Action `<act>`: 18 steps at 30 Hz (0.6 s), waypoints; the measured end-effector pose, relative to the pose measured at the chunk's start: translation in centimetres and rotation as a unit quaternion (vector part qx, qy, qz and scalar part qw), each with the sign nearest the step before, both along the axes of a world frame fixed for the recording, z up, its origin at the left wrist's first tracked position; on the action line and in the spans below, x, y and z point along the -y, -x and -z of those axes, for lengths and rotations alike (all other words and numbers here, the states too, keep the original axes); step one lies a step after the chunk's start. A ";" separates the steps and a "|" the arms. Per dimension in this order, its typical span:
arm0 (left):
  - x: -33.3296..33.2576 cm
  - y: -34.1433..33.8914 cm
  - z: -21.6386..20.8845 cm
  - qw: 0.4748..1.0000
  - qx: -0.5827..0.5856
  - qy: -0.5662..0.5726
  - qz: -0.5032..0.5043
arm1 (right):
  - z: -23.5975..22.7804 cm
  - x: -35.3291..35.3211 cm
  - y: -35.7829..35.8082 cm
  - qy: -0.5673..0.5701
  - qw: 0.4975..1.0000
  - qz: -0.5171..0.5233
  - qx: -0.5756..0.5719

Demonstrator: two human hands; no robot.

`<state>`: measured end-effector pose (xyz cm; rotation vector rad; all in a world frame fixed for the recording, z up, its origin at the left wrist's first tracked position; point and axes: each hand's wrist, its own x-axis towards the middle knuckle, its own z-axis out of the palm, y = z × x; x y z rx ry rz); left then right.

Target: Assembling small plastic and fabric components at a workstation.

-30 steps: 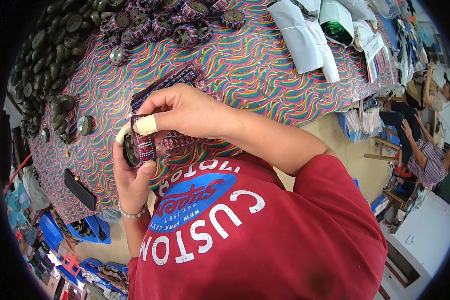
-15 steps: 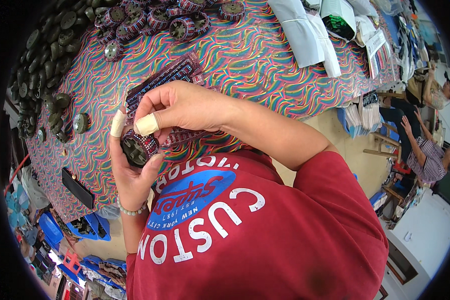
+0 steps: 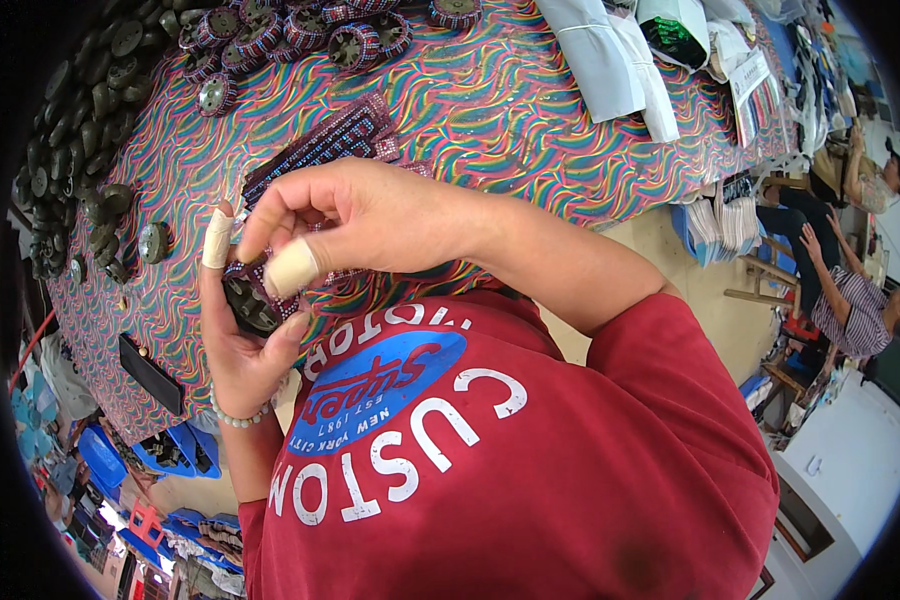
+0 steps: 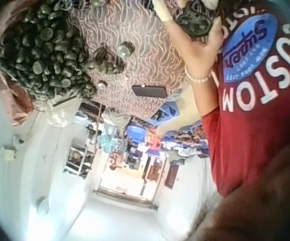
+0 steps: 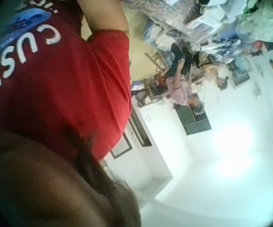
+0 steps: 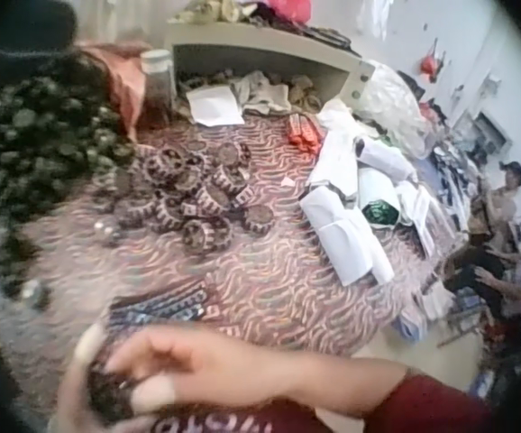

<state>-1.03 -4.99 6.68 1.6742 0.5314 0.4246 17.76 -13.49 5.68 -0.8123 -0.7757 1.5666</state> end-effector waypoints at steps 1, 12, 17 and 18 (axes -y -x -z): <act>0.1 0.0 0.0 1.000 0.004 0.011 -0.017 | -0.3 0.0 -0.1 -0.028 0.996 0.003 0.088; -0.1 0.5 0.1 0.998 -0.007 0.048 0.025 | 0.2 0.4 0.1 -0.080 0.988 0.076 0.109; -0.1 0.0 0.2 0.998 0.006 -0.015 0.059 | 0.8 0.1 -0.2 -0.018 0.999 0.016 0.028; -0.3 -0.1 0.1 0.998 0.006 -0.014 0.059 | 0.8 0.1 -0.3 -0.017 0.999 0.016 0.027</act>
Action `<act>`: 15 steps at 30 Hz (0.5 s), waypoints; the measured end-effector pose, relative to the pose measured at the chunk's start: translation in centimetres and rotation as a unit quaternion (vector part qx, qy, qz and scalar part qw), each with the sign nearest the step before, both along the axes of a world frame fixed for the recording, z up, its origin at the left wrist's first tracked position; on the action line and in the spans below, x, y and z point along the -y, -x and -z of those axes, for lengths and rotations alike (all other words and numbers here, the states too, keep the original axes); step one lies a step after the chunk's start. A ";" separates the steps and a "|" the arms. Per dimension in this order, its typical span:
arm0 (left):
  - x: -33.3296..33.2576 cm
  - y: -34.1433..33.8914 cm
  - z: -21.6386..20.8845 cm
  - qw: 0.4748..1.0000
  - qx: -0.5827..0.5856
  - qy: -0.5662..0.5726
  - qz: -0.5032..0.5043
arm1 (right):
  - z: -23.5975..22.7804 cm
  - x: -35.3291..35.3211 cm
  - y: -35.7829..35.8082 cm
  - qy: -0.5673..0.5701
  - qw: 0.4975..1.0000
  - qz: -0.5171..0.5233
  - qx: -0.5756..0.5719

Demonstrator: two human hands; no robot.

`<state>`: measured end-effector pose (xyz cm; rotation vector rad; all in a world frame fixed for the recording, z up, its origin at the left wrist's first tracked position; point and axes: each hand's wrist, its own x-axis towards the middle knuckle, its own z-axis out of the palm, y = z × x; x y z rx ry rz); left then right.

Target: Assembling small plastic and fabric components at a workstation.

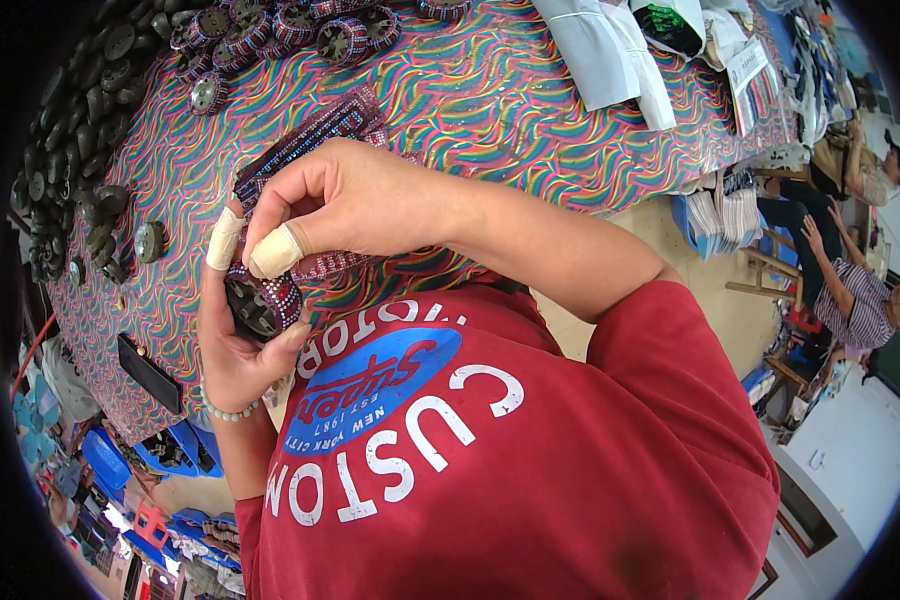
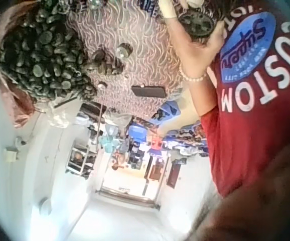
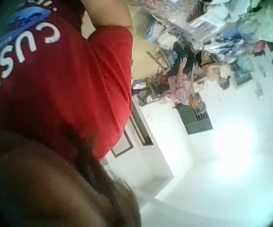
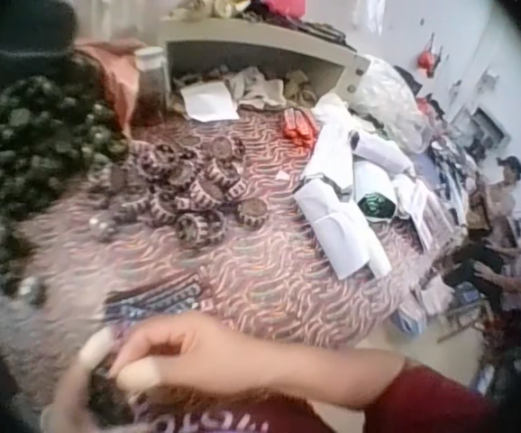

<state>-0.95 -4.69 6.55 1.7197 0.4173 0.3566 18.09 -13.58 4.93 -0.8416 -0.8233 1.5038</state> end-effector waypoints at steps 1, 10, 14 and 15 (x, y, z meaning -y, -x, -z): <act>-0.3 0.0 0.0 0.999 0.004 -0.035 0.020 | -0.1 -0.1 -0.2 0.014 1.000 -0.015 -0.003; -1.0 -0.1 -1.2 0.966 -0.039 -0.244 0.081 | -0.4 -1.7 -1.4 0.079 0.987 -0.138 -0.012; -0.5 -0.4 -0.9 0.974 -0.059 -0.217 -0.023 | -1.3 -1.6 -0.5 -0.036 0.975 -0.013 0.220; -0.7 -0.7 -0.6 0.973 -0.065 -0.210 -0.076 | -0.9 -1.3 -0.3 -0.165 0.904 0.045 0.392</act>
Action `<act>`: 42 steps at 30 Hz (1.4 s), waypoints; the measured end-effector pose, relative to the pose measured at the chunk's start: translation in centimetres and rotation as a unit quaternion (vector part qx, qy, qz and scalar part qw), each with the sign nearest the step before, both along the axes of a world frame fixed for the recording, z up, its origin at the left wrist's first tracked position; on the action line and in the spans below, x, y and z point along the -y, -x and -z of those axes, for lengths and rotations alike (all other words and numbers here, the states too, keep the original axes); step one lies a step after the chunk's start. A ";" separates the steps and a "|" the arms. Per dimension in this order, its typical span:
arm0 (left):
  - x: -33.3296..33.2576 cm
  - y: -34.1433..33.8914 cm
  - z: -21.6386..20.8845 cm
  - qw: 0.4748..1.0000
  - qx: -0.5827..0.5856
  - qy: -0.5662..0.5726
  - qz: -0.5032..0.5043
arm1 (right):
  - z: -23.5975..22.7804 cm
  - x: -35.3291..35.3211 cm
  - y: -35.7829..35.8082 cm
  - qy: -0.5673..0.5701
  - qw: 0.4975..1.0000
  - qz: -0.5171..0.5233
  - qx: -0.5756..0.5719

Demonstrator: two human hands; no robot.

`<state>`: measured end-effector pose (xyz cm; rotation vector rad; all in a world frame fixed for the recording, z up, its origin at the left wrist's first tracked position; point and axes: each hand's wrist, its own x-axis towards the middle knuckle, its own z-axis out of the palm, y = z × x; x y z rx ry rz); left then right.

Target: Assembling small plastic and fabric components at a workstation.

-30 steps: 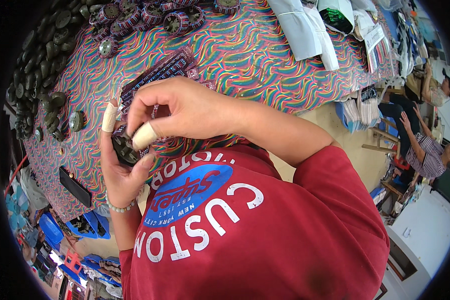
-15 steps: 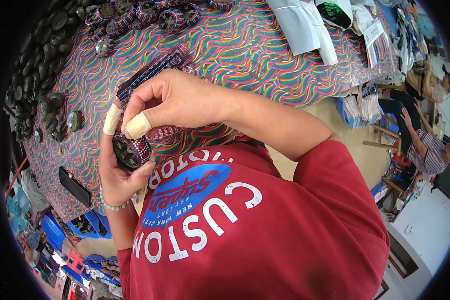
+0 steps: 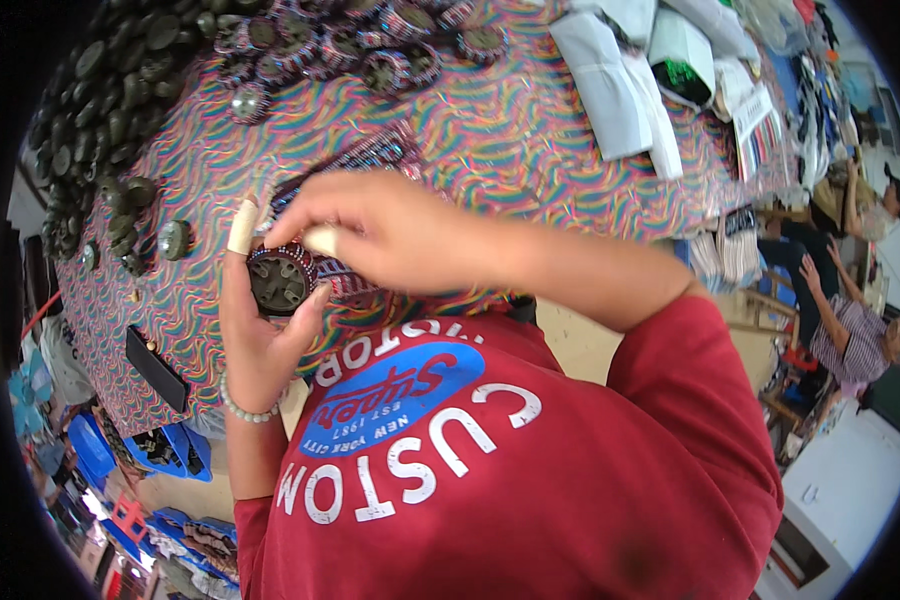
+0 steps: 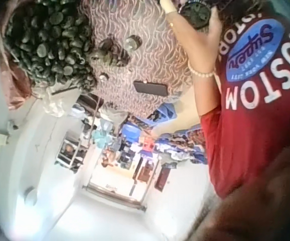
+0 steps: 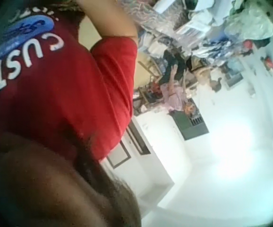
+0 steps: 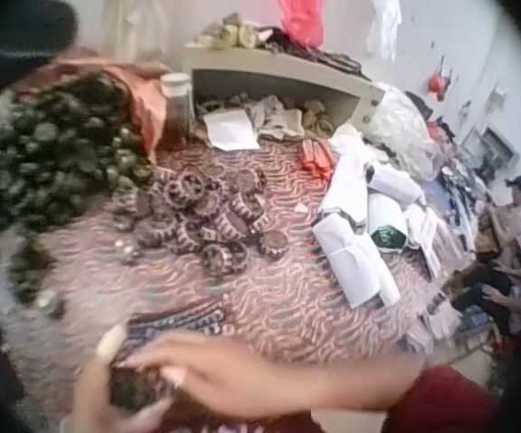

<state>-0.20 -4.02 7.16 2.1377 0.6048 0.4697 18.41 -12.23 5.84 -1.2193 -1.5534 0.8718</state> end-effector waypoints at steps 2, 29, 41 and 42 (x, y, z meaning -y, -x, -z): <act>-0.3 -0.2 0.6 0.999 0.039 -0.030 -0.020 | 0.1 0.7 1.6 -0.091 0.988 0.033 0.119; 0.9 0.1 1.3 0.682 0.223 0.697 -0.009 | 1.3 0.3 2.7 -0.089 0.992 0.035 0.080; 0.9 0.6 1.2 0.772 0.179 0.604 -0.091 | 0.2 0.0 5.3 0.232 0.914 -0.009 -0.333; 1.3 0.2 1.1 0.766 0.193 0.598 -0.137 | 1.6 -0.2 6.8 0.060 0.964 0.104 -0.237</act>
